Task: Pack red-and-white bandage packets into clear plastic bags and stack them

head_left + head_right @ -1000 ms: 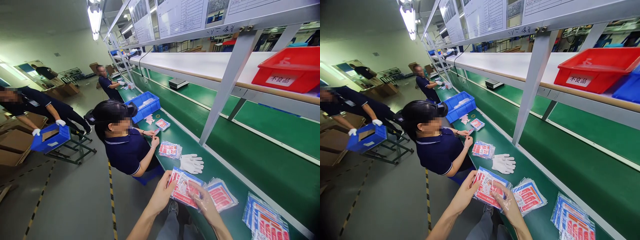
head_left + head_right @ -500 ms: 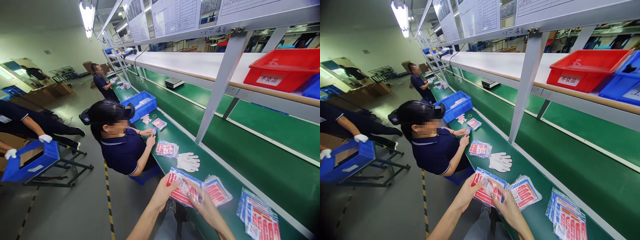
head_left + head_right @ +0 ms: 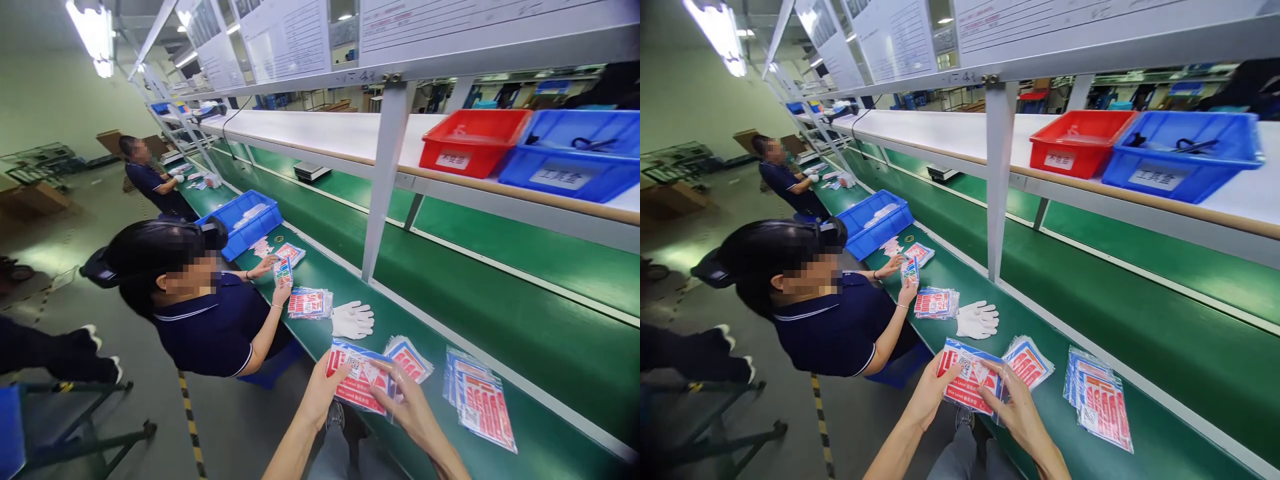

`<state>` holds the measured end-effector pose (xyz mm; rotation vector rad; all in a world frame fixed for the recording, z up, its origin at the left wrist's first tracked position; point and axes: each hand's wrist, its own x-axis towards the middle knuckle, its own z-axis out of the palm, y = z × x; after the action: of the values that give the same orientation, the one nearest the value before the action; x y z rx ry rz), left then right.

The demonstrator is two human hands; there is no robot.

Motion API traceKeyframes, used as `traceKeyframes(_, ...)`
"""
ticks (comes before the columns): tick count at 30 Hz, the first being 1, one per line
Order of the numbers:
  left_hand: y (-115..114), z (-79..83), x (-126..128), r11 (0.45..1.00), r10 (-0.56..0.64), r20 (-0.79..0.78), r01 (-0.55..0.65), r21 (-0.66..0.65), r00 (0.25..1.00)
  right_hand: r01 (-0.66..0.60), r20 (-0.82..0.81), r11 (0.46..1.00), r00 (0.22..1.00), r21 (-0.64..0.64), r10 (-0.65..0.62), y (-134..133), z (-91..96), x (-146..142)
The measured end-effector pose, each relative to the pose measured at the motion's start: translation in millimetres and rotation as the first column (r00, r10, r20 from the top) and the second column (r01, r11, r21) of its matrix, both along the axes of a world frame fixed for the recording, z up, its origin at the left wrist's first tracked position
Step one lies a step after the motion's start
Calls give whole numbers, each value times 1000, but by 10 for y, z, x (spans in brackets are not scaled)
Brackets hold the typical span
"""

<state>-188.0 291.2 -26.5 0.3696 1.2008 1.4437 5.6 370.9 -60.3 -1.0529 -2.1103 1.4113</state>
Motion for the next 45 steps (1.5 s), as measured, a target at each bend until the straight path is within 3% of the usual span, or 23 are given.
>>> traceKeyframes(4,112,-90,109,996,-55,51,58,-61,997,73,20,985,997,158,-77,-23,-102,295)
traceKeyframes(7,221,-193,232,987,-91,60,98,-130,994,144,33,942,986,303,-161,-125,-267,550)
traceKeyframes(10,354,-274,414,971,-118,55,127,-201,991,370,57,878,913,302,-405,-287,-485,864)
traceKeyframes(12,450,-289,557,962,-140,54,149,-228,989,579,76,772,785,263,-615,-374,-635,1163)
traceKeyframes(14,540,-275,702,952,-185,59,194,-236,981,746,107,613,608,261,-787,-425,-767,1577)
traceKeyframes(18,660,-235,939,933,-263,83,275,-232,961,901,196,325,276,288,-941,-493,-942,2594)
traceKeyframes(20,682,-235,1015,926,-279,93,293,-238,956,927,245,242,173,288,-954,-518,-981,2981)
traceKeyframes(22,687,-252,1065,918,-296,96,311,-247,950,941,287,208,128,268,-949,-523,-980,3150)
traceKeyframes(25,689,-303,1116,907,-313,102,329,-263,944,948,292,254,193,190,-937,-494,-863,2949)
traceKeyframes(29,688,-360,1179,890,-340,174,376,-259,924,890,148,456,449,15,-881,-456,-458,2169)
traceKeyframes(34,638,-362,1242,910,-316,243,365,-196,917,781,-45,621,619,-66,-784,-427,129,1411)
traceKeyframes(37,585,-464,1218,918,-315,279,366,-153,907,701,-38,713,713,0,-701,-389,360,1265)
traceKeyframes(39,554,-604,1159,914,-346,245,384,-131,906,660,-14,745,749,98,-662,-356,461,1227)
traceKeyframes(42,533,-798,1020,911,-399,-15,395,-115,917,540,85,784,804,306,-588,-303,551,1174)
traceKeyframes(45,556,-764,886,891,-434,-335,454,-21,836,293,245,855,873,428,-422,-253,597,1114)
